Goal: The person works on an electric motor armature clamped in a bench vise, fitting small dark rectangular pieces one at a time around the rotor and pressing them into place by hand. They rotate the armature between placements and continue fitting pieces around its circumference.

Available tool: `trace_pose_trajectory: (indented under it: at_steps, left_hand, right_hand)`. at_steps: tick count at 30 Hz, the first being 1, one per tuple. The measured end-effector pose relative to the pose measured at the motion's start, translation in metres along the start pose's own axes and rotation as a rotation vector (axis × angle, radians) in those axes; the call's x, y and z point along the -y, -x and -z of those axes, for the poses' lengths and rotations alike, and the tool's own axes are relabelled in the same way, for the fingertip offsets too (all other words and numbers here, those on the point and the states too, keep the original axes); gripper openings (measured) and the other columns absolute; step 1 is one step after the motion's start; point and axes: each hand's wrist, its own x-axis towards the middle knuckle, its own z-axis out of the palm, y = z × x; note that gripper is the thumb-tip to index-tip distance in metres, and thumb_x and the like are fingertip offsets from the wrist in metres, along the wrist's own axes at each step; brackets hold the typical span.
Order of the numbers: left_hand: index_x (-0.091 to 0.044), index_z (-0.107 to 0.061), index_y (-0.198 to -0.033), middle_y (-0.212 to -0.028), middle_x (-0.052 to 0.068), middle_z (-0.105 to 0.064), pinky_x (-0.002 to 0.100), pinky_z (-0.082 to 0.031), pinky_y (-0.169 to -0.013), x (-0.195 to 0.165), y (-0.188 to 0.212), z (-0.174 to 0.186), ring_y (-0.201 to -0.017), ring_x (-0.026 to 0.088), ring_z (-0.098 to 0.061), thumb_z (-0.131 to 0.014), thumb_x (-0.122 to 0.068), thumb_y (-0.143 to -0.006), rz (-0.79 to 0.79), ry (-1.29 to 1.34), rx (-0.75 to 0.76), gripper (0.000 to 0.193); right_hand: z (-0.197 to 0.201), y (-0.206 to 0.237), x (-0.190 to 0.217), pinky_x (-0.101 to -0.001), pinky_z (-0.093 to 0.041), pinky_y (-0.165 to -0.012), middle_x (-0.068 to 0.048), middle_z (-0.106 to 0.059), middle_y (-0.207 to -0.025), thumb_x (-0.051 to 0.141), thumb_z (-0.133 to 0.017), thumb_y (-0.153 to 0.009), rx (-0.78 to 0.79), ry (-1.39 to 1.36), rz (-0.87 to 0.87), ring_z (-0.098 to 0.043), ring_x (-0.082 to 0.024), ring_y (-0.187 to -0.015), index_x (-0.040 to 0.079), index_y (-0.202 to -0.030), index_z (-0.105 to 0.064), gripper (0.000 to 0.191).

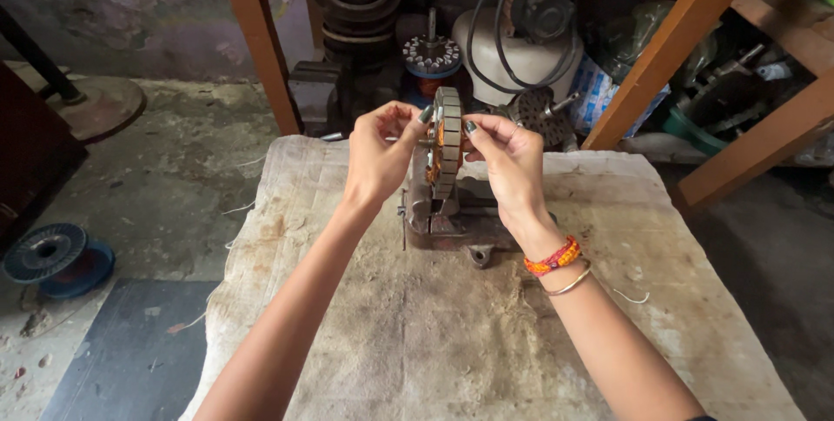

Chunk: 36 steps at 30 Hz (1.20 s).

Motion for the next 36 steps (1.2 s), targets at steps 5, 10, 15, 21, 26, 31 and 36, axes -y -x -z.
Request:
trace_pose_trajectory:
  at_steps: [5, 10, 15, 21, 26, 31, 36]
  left_hand:
    - [-0.002, -0.075, -0.093, -0.076, 0.000, -0.075, 0.022, -0.051, -0.063, -0.005, -0.002, -0.008, -0.066, 0.003, -0.063, -0.071, -0.014, -0.092, 0.036, -0.063, -0.144, 0.012]
    - [-0.002, -0.076, -0.091, -0.072, 0.003, -0.074, 0.023, -0.051, -0.063, -0.012, 0.006, -0.010, -0.065, 0.006, -0.063, -0.071, -0.011, -0.090, 0.043, -0.167, -0.159, 0.010]
    - [-0.003, -0.075, -0.093, -0.075, 0.002, -0.076, 0.023, -0.054, -0.066, -0.025, 0.012, -0.008, -0.068, 0.005, -0.067, -0.069, -0.010, -0.091, -0.036, -0.129, -0.140, 0.010]
    - [-0.001, -0.074, -0.097, -0.072, 0.006, -0.074, 0.025, -0.053, -0.059, -0.054, 0.005, -0.019, -0.062, 0.007, -0.067, -0.068, -0.009, -0.092, -0.105, -0.143, -0.043, 0.011]
    - [-0.003, -0.076, -0.096, -0.070, 0.006, -0.075, 0.025, -0.054, -0.056, -0.067, 0.000, -0.022, -0.059, 0.007, -0.070, -0.070, -0.008, -0.090, -0.164, -0.178, -0.051, 0.010]
    - [-0.002, -0.076, -0.096, -0.068, 0.008, -0.074, 0.026, -0.051, -0.056, -0.064, -0.002, -0.019, -0.059, 0.010, -0.066, -0.072, -0.008, -0.090, -0.180, -0.198, -0.023, 0.010]
    - [0.000, -0.075, -0.096, -0.071, 0.007, -0.075, 0.024, -0.054, -0.060, -0.054, -0.005, -0.011, -0.062, 0.009, -0.071, -0.071, -0.008, -0.090, -0.200, -0.210, -0.034, 0.011]
  right_hand:
    - [0.001, 0.000, 0.000, -0.0242, -0.055, -0.074, -0.003, -0.075, -0.097, 0.006, -0.065, -0.099, -0.009, 0.032, 0.010, -0.069, -0.008, -0.083, -0.002, -0.113, -0.075, 0.019]
    - [0.002, 0.003, 0.000, -0.0242, -0.056, -0.072, -0.003, -0.076, -0.098, 0.006, -0.065, -0.098, 0.000, 0.034, 0.014, -0.069, -0.008, -0.083, -0.002, -0.113, -0.075, 0.020]
    - [0.006, 0.005, 0.001, -0.0232, -0.054, -0.072, -0.003, -0.076, -0.098, 0.004, -0.065, -0.100, -0.021, 0.112, 0.076, -0.069, -0.007, -0.084, -0.002, -0.114, -0.074, 0.018]
    - [0.004, 0.006, 0.008, -0.0215, -0.052, -0.076, -0.003, -0.075, -0.104, 0.000, -0.066, -0.099, -0.024, 0.234, 0.190, -0.063, -0.006, -0.085, -0.001, -0.119, -0.074, 0.022]
    - [-0.001, 0.006, 0.020, -0.0212, -0.055, -0.081, -0.004, -0.071, -0.106, -0.002, -0.068, -0.093, 0.018, 0.404, 0.379, -0.067, -0.007, -0.090, -0.002, -0.117, -0.073, 0.024]
    - [-0.004, -0.005, 0.024, -0.0211, -0.053, -0.074, -0.004, -0.074, -0.100, -0.001, -0.073, -0.092, -0.033, 0.453, 0.405, -0.065, -0.006, -0.081, -0.001, -0.104, -0.077, 0.012]
    - [0.001, -0.006, 0.015, -0.0203, -0.052, -0.069, -0.001, -0.076, -0.086, -0.001, -0.072, -0.093, -0.083, 0.435, 0.299, -0.065, -0.003, -0.074, -0.001, -0.101, -0.078, 0.010]
